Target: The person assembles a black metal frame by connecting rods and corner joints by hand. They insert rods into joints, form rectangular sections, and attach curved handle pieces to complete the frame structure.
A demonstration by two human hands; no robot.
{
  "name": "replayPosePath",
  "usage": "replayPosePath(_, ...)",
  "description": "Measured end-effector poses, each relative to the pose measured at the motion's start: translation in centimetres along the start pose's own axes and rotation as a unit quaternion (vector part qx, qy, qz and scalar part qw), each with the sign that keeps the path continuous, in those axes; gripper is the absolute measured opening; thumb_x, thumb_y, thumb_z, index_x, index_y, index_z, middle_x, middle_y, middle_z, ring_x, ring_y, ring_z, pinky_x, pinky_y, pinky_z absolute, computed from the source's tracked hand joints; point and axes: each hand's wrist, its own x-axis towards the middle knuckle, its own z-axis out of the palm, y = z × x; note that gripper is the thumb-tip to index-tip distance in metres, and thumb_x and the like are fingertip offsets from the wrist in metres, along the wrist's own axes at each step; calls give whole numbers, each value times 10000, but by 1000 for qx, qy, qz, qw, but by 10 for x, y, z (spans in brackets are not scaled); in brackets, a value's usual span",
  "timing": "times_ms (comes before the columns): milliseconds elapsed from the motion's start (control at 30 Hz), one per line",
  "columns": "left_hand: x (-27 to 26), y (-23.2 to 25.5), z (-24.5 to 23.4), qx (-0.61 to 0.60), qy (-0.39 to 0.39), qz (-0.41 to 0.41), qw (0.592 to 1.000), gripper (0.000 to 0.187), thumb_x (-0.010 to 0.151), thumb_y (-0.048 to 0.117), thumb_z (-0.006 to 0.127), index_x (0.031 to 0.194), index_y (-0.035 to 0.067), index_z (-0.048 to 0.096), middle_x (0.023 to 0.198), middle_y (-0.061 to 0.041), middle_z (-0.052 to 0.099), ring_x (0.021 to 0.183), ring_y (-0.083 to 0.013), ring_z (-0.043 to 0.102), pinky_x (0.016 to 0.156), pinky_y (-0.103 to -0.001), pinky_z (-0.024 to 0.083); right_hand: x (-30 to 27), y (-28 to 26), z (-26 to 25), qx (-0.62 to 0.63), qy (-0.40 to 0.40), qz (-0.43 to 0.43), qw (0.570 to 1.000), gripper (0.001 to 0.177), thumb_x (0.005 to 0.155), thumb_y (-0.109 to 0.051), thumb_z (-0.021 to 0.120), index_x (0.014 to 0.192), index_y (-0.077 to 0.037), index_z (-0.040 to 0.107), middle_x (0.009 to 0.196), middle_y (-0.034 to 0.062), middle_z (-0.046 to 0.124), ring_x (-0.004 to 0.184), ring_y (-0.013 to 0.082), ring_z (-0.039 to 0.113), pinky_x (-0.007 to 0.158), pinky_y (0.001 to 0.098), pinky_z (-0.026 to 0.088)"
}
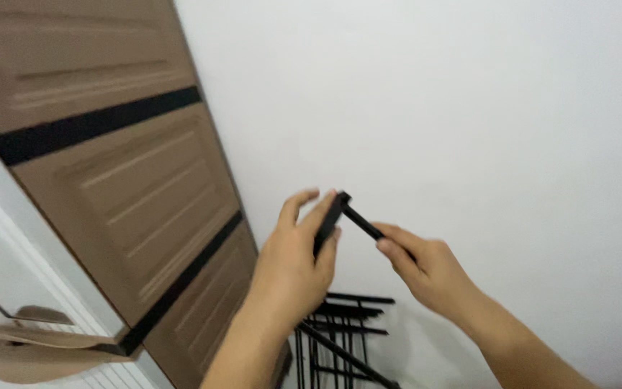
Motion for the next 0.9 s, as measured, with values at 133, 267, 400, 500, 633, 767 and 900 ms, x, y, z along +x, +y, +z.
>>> replayPosePath(133,18,-6,14,16,3,53,998,455,922,103,624,1366,17,568,1326,-202,636,1153,-408,626,956,-459,510,22,4,-15,90,-67,1,994,380,1038,-293,507,1305,-96,692,576,-35,479,508,65,430,469,256,394)
replayPosePath(267,40,-3,24,25,-8,57,998,474,907,99,633,1369,16,560,1309,-195,638,1116,-412,627,928,-472,509,39,3,-39,210,-146,82,963,434,1038,-336,458,1336,-95,663,583,-38,411,475,77,335,417,254,293)
replayPosePath(400,64,7,30,58,-42,70,995,488,885,96,651,1354,5,554,1248,-204,654,1058,-423,636,885,-484,512,50,5,-49,321,-205,113,918,457,1043,-381,451,1352,-82,608,585,-36,398,470,87,298,421,248,254)
replayPosePath(500,82,17,36,57,-87,29,994,467,910,117,639,1364,39,558,1123,-203,697,974,-410,677,839,-474,535,61,13,-58,380,-234,118,887,445,1051,-391,454,1344,-81,583,591,-28,404,498,92,318,477,261,290)
replayPosePath(633,84,23,35,30,-54,70,996,475,912,118,660,1372,39,571,998,-216,724,855,-375,712,743,-432,563,60,12,-64,420,-249,81,869,423,1081,-396,463,1309,-62,583,622,-33,429,524,84,346,515,260,326)
replayPosePath(767,75,20,33,-118,-92,-77,986,474,915,104,607,1389,121,580,820,-142,735,617,-199,740,614,-332,591,50,0,-60,275,-120,88,950,395,1059,-330,446,1232,-26,632,685,-17,544,526,118,434,510,276,378)
replayPosePath(900,71,4,41,-257,-77,-85,960,461,945,86,606,1405,97,574,842,-86,715,617,-144,706,579,-297,585,43,-5,-55,149,-51,-8,987,356,1058,-264,462,1243,-56,684,675,-22,536,527,97,446,492,270,390)
